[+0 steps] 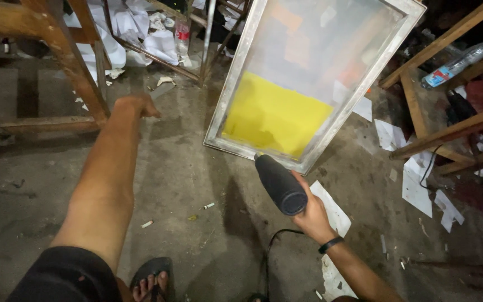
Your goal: Using a handheld heat gun to dry the emulsion or ink on a screen printing frame.
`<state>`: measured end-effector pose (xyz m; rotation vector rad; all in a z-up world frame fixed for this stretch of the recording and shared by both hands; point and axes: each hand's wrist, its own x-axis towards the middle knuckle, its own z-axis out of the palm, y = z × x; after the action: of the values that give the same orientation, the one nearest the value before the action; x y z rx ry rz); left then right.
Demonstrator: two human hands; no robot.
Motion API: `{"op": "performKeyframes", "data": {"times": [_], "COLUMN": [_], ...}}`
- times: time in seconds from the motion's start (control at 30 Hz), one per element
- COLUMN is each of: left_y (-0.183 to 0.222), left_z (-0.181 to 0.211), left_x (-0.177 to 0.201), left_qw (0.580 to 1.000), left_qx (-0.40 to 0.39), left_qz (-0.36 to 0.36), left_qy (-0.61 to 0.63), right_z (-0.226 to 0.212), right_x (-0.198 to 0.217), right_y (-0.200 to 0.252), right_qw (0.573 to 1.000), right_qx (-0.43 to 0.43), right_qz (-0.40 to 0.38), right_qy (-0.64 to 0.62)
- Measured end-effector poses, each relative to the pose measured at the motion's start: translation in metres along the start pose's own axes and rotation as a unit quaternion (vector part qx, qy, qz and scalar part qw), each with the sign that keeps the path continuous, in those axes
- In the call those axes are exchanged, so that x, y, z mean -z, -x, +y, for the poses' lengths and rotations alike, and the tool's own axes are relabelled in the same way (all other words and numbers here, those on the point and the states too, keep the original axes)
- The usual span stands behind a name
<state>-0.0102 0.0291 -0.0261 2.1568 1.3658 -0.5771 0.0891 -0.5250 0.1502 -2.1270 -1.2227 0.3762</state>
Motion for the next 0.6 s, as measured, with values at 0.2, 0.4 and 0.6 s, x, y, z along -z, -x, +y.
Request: {"op": "performKeyframes", "data": {"times": [0.2,0.4,0.6], "left_y": [0.045,0.034,0.023], "left_z": [-0.002,-0.009,-0.010], "left_x": [0.017,0.010,0.009], "left_qw": [0.997,0.998,0.999], "left_qx": [0.012,0.002,0.010], "left_qz": [-0.031,-0.024,-0.030], "left_qy": [0.074,0.057,0.042], "right_z": [0.007,-0.001,0.003], "right_x": [-0.012,-0.021,-0.028], "right_y": [-0.008,-0.017,-0.024], "right_qw": [0.999,0.999,0.999], "right_qx": [0.010,0.014,0.019], "right_qz": [-0.020,-0.026,-0.041], "right_qy": [-0.025,-0.026,-0.022]}}
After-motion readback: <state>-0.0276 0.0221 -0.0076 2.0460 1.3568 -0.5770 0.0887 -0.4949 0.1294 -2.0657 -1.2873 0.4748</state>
